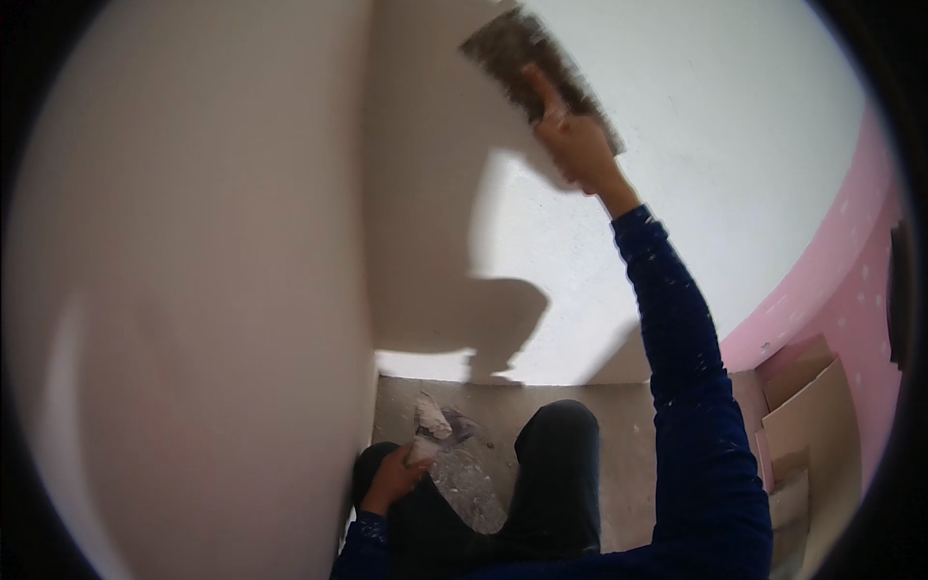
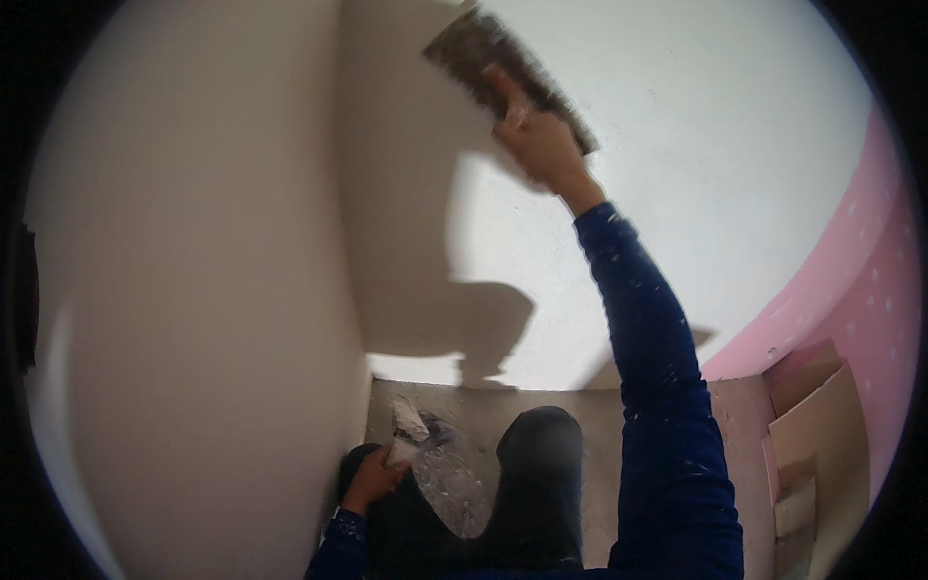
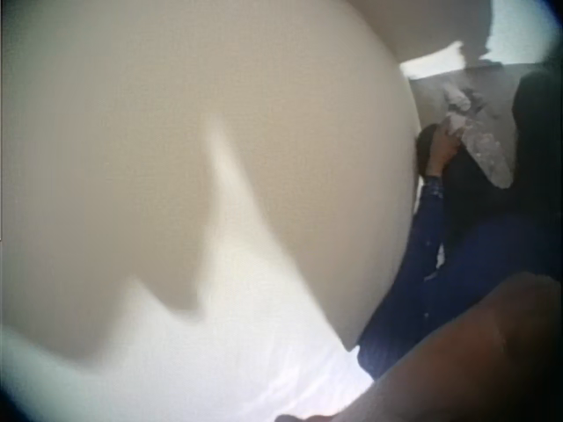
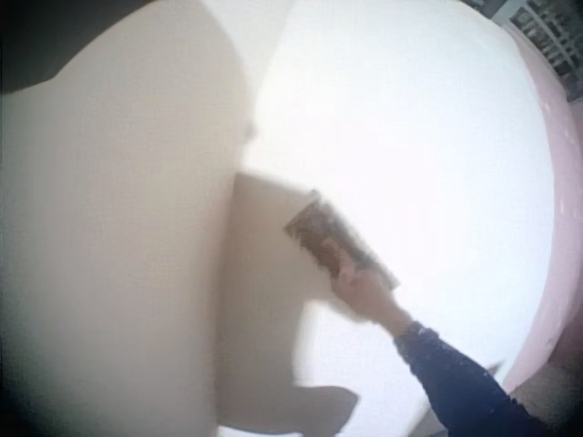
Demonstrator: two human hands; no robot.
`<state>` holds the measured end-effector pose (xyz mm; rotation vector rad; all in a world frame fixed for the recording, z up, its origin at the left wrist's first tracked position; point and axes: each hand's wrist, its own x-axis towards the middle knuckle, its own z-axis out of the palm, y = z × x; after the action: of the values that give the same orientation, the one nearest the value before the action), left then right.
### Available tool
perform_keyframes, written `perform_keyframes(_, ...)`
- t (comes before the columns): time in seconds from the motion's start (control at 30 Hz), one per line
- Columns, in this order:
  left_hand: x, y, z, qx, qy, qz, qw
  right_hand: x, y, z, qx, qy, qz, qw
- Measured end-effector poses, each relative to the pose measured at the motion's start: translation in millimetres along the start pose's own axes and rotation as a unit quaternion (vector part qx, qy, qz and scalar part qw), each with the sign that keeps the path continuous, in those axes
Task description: The person applies plaster to a wall using a trowel and a smaller scraper. They repeatedly scoop plaster from a bag on the floor and spread it onto the wall surface, smoothing it with the trowel.
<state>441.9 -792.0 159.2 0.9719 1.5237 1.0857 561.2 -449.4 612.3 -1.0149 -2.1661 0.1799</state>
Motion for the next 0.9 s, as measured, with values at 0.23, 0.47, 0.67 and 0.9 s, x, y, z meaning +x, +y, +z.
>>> perform_keyframes(0.23,11,-2,-2,0.06,0.022,0.048,0.997,-13,49,-67,0.222,0.079,0.032,0.971)
perform_keyframes(0.47,20,-22,-2,0.022,0.005,0.051,0.998,-86,38,80,0.428,0.016,0.09,0.899)
perform_keyframes(0.67,23,-21,-2,0.048,0.018,0.051,0.997,-85,-49,207,0.529,-0.014,0.123,0.84)
perform_keyframes(0.9,18,-12,-2,0.056,-0.006,0.007,0.998,-58,-93,236,0.578,-0.028,0.08,0.811)
